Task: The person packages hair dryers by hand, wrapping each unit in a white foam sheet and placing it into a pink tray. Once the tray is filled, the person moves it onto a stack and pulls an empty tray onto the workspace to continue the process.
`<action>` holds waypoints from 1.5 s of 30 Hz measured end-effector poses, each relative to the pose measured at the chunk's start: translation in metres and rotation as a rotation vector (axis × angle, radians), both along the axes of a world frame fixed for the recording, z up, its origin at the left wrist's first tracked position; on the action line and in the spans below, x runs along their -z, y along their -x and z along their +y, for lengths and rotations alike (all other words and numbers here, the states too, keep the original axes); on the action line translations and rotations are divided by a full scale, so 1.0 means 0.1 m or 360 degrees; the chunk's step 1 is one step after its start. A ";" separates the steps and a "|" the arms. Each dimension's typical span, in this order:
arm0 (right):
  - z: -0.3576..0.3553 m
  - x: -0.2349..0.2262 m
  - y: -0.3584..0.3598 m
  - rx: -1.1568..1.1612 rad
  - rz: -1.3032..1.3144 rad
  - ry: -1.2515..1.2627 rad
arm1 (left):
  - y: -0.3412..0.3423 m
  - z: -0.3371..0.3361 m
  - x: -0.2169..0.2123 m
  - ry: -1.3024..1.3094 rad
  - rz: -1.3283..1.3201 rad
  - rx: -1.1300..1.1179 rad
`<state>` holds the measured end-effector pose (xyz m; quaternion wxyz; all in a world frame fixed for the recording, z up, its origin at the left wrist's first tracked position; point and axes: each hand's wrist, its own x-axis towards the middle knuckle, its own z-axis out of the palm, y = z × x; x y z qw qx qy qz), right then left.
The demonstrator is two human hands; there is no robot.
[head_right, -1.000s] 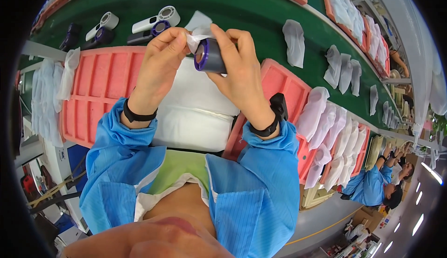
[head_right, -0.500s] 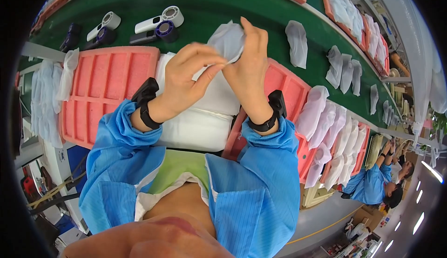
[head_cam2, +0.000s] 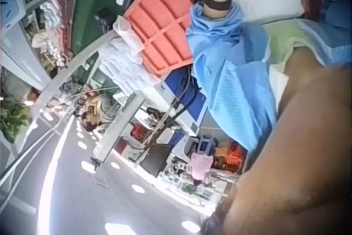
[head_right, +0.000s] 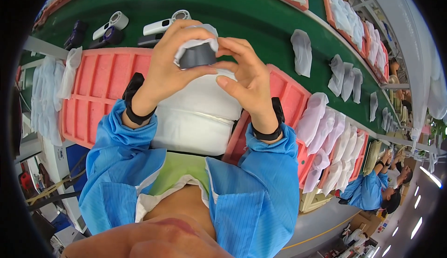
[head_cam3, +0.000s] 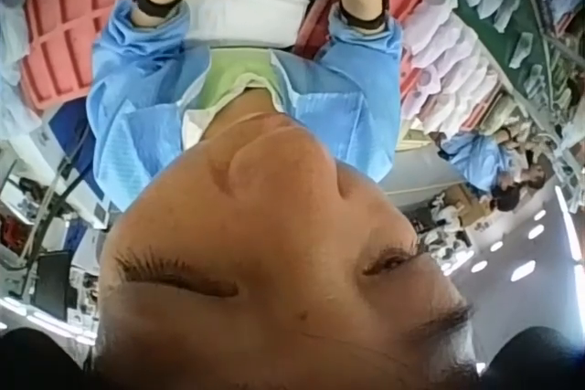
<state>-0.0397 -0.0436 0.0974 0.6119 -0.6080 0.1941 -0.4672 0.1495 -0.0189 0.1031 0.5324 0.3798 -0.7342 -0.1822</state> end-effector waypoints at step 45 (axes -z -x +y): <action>-1.93 1.37 -0.67 0.0139 0.1107 0.0594 | 0.87 0.07 1.32 -0.0260 -0.0764 0.0013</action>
